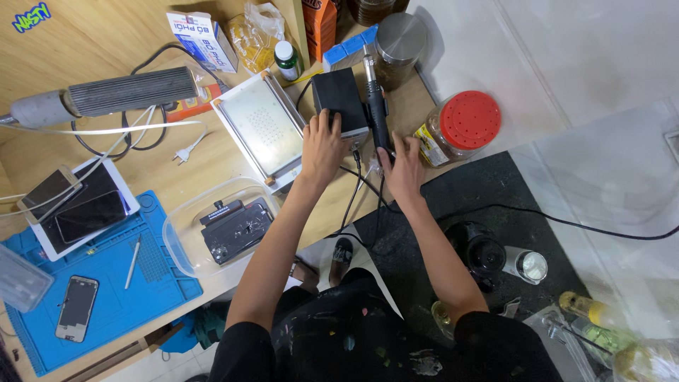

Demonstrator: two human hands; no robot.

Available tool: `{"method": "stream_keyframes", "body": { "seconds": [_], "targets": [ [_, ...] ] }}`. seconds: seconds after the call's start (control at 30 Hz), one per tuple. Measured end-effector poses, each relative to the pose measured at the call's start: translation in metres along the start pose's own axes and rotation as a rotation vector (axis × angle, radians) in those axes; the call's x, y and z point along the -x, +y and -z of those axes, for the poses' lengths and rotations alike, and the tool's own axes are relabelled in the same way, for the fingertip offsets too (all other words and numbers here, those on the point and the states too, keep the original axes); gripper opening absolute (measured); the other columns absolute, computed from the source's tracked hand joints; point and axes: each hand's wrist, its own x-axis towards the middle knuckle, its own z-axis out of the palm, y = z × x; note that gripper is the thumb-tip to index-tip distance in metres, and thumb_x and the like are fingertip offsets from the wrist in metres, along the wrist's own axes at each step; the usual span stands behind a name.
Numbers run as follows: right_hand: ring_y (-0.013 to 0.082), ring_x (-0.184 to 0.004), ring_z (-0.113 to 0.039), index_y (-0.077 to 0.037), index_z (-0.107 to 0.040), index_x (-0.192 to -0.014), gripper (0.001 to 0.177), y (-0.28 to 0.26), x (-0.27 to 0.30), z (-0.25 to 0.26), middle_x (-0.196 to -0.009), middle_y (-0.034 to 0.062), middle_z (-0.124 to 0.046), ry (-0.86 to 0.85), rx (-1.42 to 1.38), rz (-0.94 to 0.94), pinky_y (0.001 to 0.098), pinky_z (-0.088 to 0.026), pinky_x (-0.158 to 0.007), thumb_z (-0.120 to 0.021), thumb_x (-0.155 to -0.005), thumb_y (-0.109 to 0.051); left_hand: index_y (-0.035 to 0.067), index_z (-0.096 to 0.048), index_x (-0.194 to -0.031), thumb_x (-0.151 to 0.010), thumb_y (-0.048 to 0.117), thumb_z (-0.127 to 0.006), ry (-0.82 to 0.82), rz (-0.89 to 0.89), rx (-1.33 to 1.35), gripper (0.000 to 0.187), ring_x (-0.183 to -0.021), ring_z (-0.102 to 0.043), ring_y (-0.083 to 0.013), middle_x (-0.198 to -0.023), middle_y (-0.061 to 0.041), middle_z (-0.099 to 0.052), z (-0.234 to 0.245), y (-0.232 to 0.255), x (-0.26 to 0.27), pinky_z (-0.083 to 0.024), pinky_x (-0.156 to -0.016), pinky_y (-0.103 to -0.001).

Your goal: The person uses a heat gun and a metal tool to work on a black electronic component placed in a plastic container. They repeatedly apply heat and scrape the surface, occasionally adjusting the component's position.

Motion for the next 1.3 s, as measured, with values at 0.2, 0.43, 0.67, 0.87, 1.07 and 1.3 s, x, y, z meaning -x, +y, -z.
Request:
{"method": "stream_keyframes", "body": {
  "seconds": [0.2,0.43,0.67,0.87,1.07,1.3],
  "targets": [
    [0.0307,-0.093,-0.068,-0.005,-0.066,-0.127,0.037,-0.004,-0.005,-0.012,-0.111,0.012,-0.058,-0.118,0.062,-0.109,0.0453,-0.055,-0.075,-0.071,-0.102,-0.033,-0.002,-0.059,-0.136,-0.087,0.03,-0.077,0.042,-0.092,0.036,0.061,-0.13,-0.047,-0.0366,-0.141,-0.021,-0.05,0.044,-0.007,0.024,-0.042,-0.107,-0.048],
    [0.0391,-0.105,-0.063,0.001,-0.066,-0.128,0.044,-0.024,0.004,0.025,-0.12,0.0205,-0.059,0.081,-0.074,0.044,0.0484,-0.053,-0.083,-0.076,-0.099,-0.031,0.002,-0.061,-0.135,-0.092,0.021,-0.078,-0.008,0.016,0.346,0.05,-0.125,-0.055,-0.0359,-0.133,-0.016,-0.06,0.132,-0.049,0.149,-0.044,-0.106,-0.046],
    [0.0278,-0.074,-0.062,-0.008,-0.075,-0.116,0.028,-0.139,0.054,0.062,-0.094,0.0077,-0.066,-0.393,-0.421,0.046,0.0377,-0.049,-0.066,-0.078,-0.089,-0.015,0.01,-0.071,-0.121,-0.079,0.018,-0.086,-0.014,0.289,0.064,0.045,-0.111,-0.059,-0.0294,-0.11,-0.007,-0.067,0.202,-0.133,0.266,-0.045,-0.099,-0.045],
    [0.0271,-0.103,-0.065,-0.013,-0.066,-0.128,0.058,-0.247,0.037,0.01,-0.118,0.005,-0.063,-0.668,-0.172,0.711,0.0408,-0.056,-0.085,-0.088,-0.074,-0.02,0.003,-0.068,-0.117,-0.061,0.03,-0.093,-0.161,0.276,0.066,0.067,-0.117,-0.054,-0.0317,-0.112,-0.012,-0.061,0.182,-0.166,0.269,-0.037,-0.104,-0.052],
    [0.0337,-0.107,-0.058,-0.004,-0.049,-0.144,0.102,-0.285,0.024,-0.027,-0.127,0.0101,-0.062,-0.812,0.046,0.816,0.0393,-0.055,-0.082,-0.093,-0.054,-0.023,-0.002,-0.066,-0.114,-0.054,0.041,-0.096,-0.221,0.297,0.14,0.079,-0.116,-0.052,-0.0316,-0.112,-0.013,-0.059,0.168,-0.186,0.269,-0.034,-0.104,-0.053],
    [0.0322,-0.108,-0.057,0.001,-0.04,-0.152,0.111,-0.29,0.026,-0.038,-0.12,0.0125,-0.062,-0.864,0.052,0.72,0.0408,-0.055,-0.085,-0.094,-0.058,-0.025,-0.006,-0.063,-0.113,-0.06,0.036,-0.093,-0.231,0.294,0.202,0.074,-0.115,-0.052,-0.0324,-0.112,-0.016,-0.059,0.163,-0.204,0.269,-0.035,-0.105,-0.052]
  ]
}}
